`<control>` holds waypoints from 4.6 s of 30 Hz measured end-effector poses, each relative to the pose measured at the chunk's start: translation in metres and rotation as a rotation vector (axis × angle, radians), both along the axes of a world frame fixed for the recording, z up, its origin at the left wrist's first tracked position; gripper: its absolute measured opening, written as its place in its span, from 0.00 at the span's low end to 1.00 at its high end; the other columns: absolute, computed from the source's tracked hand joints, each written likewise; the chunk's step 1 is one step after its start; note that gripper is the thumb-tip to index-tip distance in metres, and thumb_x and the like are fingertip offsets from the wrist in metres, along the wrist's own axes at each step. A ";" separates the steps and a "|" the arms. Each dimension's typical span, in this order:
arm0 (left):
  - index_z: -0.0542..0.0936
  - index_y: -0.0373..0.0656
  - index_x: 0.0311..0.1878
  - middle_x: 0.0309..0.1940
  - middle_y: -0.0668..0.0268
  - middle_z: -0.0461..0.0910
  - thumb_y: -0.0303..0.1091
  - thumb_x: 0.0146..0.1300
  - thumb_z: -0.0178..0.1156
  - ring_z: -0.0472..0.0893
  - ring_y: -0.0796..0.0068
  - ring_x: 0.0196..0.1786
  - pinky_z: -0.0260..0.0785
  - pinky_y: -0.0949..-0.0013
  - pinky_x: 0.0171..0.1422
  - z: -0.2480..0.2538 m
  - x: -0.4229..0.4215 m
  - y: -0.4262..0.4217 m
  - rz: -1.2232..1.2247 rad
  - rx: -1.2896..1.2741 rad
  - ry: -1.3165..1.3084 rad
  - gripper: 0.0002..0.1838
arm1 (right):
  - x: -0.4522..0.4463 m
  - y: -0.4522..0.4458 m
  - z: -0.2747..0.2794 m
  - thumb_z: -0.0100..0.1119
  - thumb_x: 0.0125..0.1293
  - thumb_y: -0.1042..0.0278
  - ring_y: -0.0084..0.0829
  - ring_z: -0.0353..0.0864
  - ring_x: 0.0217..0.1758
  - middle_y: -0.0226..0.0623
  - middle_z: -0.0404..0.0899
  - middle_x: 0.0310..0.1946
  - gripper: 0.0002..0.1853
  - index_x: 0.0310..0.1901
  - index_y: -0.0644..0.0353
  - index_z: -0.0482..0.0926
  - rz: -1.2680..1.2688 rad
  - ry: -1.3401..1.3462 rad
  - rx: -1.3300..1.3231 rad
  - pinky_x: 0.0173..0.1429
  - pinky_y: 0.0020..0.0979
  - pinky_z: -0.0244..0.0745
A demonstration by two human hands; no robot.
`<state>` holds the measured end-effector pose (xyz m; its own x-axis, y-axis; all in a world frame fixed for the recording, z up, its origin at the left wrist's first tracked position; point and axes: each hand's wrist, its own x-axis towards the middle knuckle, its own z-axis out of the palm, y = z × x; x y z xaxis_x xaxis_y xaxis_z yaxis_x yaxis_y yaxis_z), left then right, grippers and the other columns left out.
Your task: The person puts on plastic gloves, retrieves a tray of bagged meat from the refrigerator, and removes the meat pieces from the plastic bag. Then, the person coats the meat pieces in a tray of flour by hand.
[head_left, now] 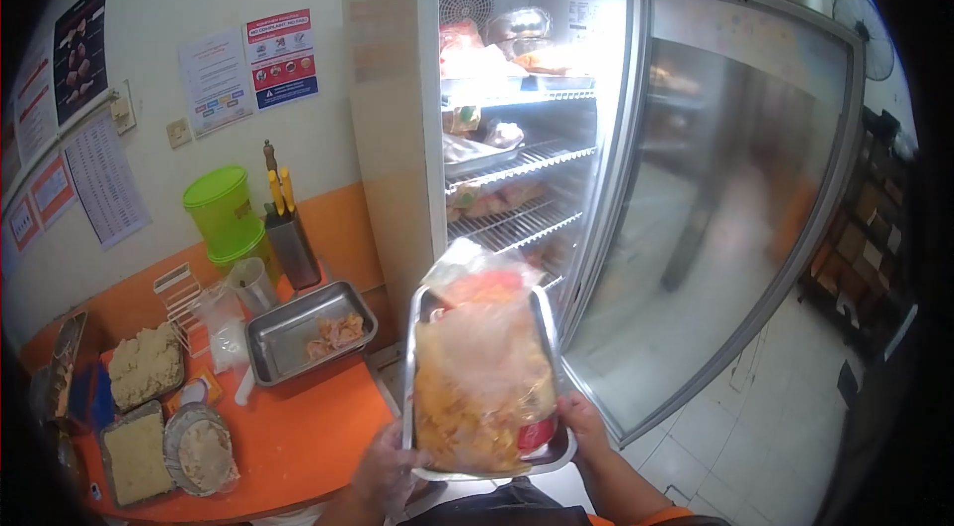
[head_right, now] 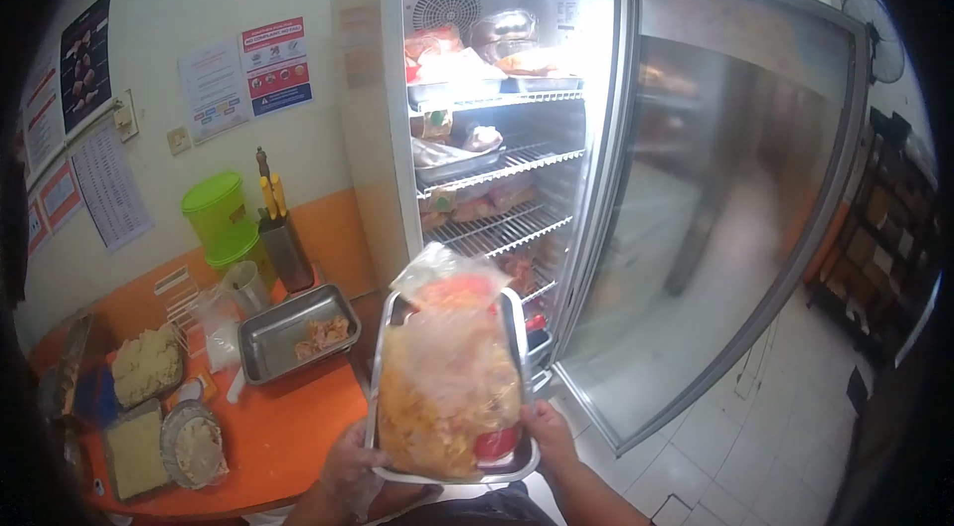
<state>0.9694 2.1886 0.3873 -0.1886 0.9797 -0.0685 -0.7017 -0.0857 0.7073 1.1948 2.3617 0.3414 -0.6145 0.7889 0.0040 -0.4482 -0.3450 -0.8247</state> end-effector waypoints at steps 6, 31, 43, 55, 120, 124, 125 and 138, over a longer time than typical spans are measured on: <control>0.68 0.30 0.59 0.54 0.52 0.76 0.23 0.43 0.60 0.77 0.60 0.56 0.66 0.60 0.66 0.063 0.018 0.121 -0.209 0.086 0.063 0.34 | 0.032 0.091 0.067 0.51 0.70 0.60 0.27 0.81 0.38 0.40 0.79 0.39 0.13 0.45 0.62 0.70 -0.169 0.116 0.042 0.43 0.28 0.77; 0.75 0.36 0.53 0.42 0.63 0.79 0.35 0.62 0.58 0.76 0.77 0.40 0.68 0.74 0.47 0.144 0.004 0.385 0.162 0.119 0.365 0.19 | -0.103 0.402 0.288 0.64 0.53 0.70 0.37 0.78 0.37 0.38 0.78 0.33 0.10 0.38 0.60 0.80 -0.800 -0.070 1.640 0.42 0.34 0.72; 0.78 0.37 0.47 0.41 0.65 0.74 0.37 0.63 0.59 0.72 0.80 0.44 0.64 0.76 0.50 0.180 0.026 0.293 0.482 0.167 0.237 0.14 | -0.235 0.381 0.323 0.52 0.63 0.61 0.35 0.75 0.46 0.32 0.77 0.40 0.09 0.43 0.45 0.79 -0.887 -0.303 2.057 0.52 0.47 0.61; 0.78 0.37 0.46 0.43 0.60 0.79 0.56 0.63 0.54 0.78 0.66 0.45 0.71 0.61 0.52 0.188 0.017 0.264 0.489 0.300 0.236 0.27 | -0.191 0.350 0.348 0.50 0.56 0.67 0.36 0.71 0.36 0.36 0.71 0.31 0.03 0.31 0.55 0.71 -1.241 -0.051 2.187 0.41 0.40 0.62; 0.78 0.39 0.37 0.33 0.65 0.78 0.35 0.59 0.63 0.78 0.74 0.36 0.75 0.69 0.37 -0.178 0.007 -0.120 1.113 -0.787 0.232 0.10 | -0.230 0.085 -0.064 0.68 0.48 0.74 0.42 0.76 0.37 0.41 0.77 0.32 0.10 0.32 0.61 0.76 0.229 -0.096 1.387 0.44 0.37 0.71; 0.79 0.41 0.35 0.32 0.69 0.78 0.39 0.57 0.65 0.74 0.84 0.35 0.68 0.74 0.40 -0.105 -0.006 -0.122 1.510 -1.176 0.191 0.11 | -0.223 0.060 -0.056 0.71 0.47 0.68 0.39 0.77 0.37 0.38 0.78 0.31 0.12 0.31 0.59 0.77 0.301 -0.068 1.389 0.42 0.36 0.69; 0.78 0.40 0.35 0.31 0.69 0.77 0.41 0.57 0.64 0.74 0.83 0.34 0.68 0.74 0.39 -0.110 -0.013 -0.124 1.581 -1.120 0.249 0.13 | -0.225 0.043 -0.045 0.71 0.46 0.66 0.39 0.77 0.38 0.37 0.78 0.31 0.13 0.31 0.58 0.78 0.335 -0.039 1.417 0.43 0.37 0.69; 0.78 0.36 0.29 0.23 0.67 0.75 0.55 0.51 0.67 0.70 0.76 0.28 0.64 0.67 0.35 -0.114 -0.088 -0.132 1.393 -1.218 0.553 0.26 | -0.248 -0.096 -0.032 0.56 0.56 0.65 0.35 0.65 0.61 0.32 0.72 0.52 0.21 0.54 0.48 0.75 0.750 -0.069 2.008 0.69 0.53 0.49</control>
<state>0.8813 2.0563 0.2737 -0.9117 -0.3778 -0.1616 -0.2969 0.3335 0.8948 0.9471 2.2654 0.3093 -0.7642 -0.5818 0.2783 -0.6397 0.7388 -0.2122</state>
